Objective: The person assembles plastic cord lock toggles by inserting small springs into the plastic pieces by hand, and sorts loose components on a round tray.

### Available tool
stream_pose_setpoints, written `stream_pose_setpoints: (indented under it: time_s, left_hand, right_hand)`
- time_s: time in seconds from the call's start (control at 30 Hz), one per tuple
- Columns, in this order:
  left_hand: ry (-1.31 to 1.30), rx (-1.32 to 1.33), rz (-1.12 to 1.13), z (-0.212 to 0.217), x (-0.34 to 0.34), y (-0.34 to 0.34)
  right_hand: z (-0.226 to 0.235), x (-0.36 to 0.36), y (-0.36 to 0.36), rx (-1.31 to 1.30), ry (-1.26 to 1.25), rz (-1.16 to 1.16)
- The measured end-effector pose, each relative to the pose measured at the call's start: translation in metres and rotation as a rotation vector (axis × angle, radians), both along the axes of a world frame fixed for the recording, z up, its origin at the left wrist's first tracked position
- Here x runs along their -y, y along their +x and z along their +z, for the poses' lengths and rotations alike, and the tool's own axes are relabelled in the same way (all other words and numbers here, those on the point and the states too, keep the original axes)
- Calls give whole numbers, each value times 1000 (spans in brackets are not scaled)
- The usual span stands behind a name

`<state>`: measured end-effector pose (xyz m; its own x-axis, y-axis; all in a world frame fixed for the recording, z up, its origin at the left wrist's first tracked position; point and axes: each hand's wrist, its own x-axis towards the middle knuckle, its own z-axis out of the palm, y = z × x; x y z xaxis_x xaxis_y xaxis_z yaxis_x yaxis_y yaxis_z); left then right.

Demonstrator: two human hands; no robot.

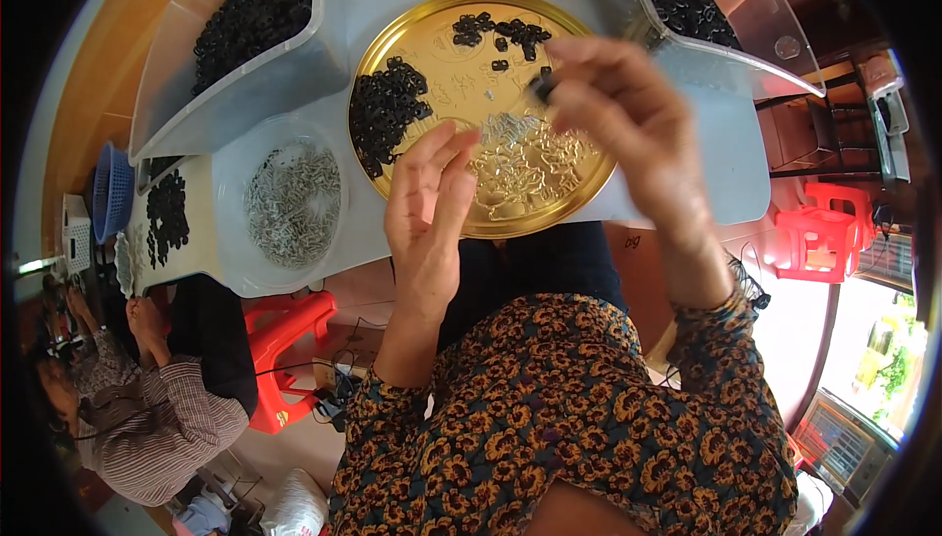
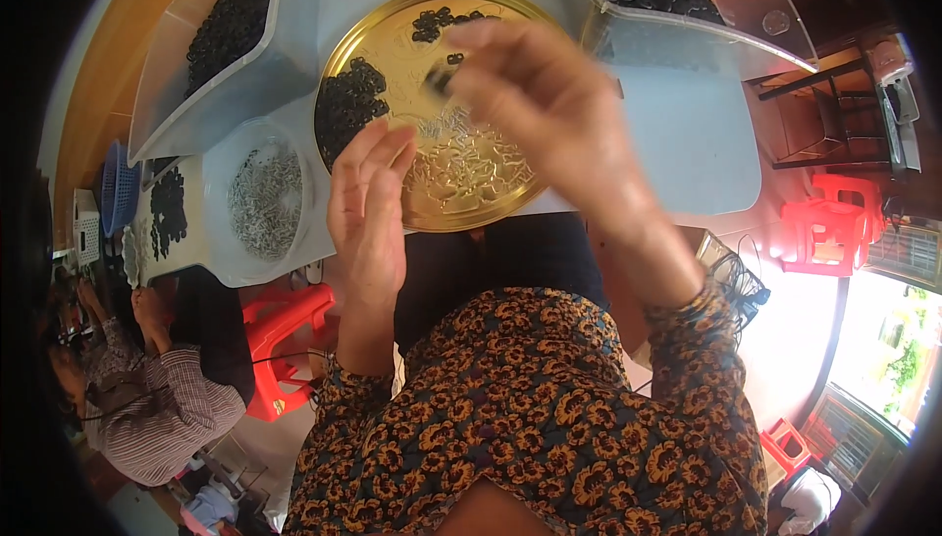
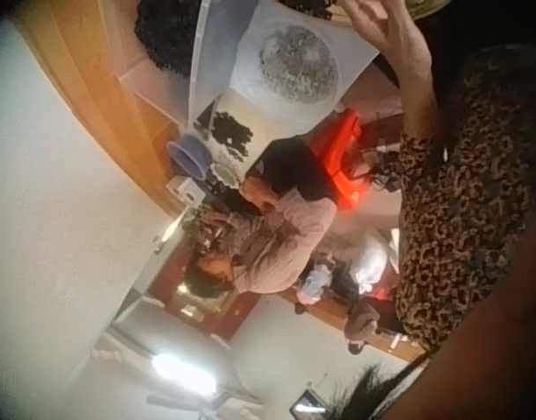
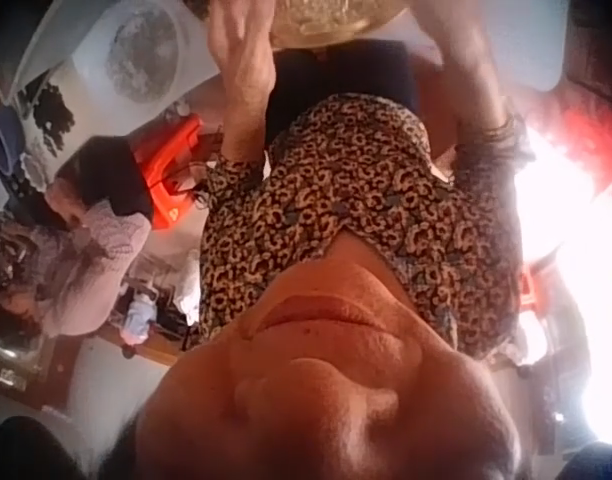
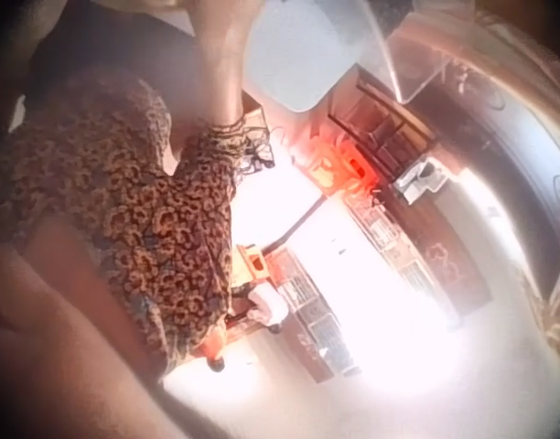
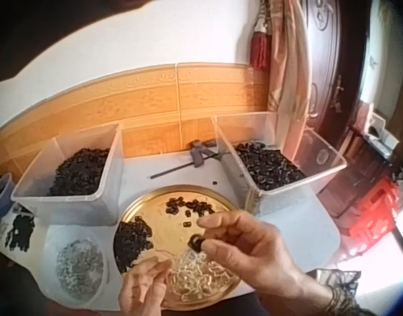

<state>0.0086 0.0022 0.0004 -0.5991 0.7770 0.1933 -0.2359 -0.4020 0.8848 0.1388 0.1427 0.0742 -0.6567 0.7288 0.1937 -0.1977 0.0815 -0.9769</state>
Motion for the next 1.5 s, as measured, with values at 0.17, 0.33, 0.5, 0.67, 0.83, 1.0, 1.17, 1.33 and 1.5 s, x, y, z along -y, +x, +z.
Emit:
stream_pose_setpoints:
  time_s: [0.17,0.33,0.5,0.67,0.83,1.0,1.17,1.33,1.5]
  left_hand:
    - [-126,53,37,-9,14,-15]
    - [-87,22,5,-7,20,-19]
    - [-61,5,-1,-5,27,-15]
    - [-49,-69,-56,-9,29,-22]
    - [16,-11,-58,-14,33,-23]
    - [23,-101,-142,-9,38,-20]
    - [8,-151,-400,6,47,-17]
    - [458,-202,-382,50,27,11]
    - [794,5,-271,81,18,53]
  right_hand:
    - [37,-86,25,0,812,-473]
    - [33,-64,22,121,820,-404]
    - [-20,-47,-16,314,867,-72]
    - [-60,-72,-32,606,965,-11]
    - [-61,-74,-48,650,1052,-4]
    - [-57,-78,-58,862,1104,13]
    - [-58,-84,-62,922,1069,28]
    - [-61,-81,-63,900,1042,53]
    - [-60,-73,-49,722,977,-63]
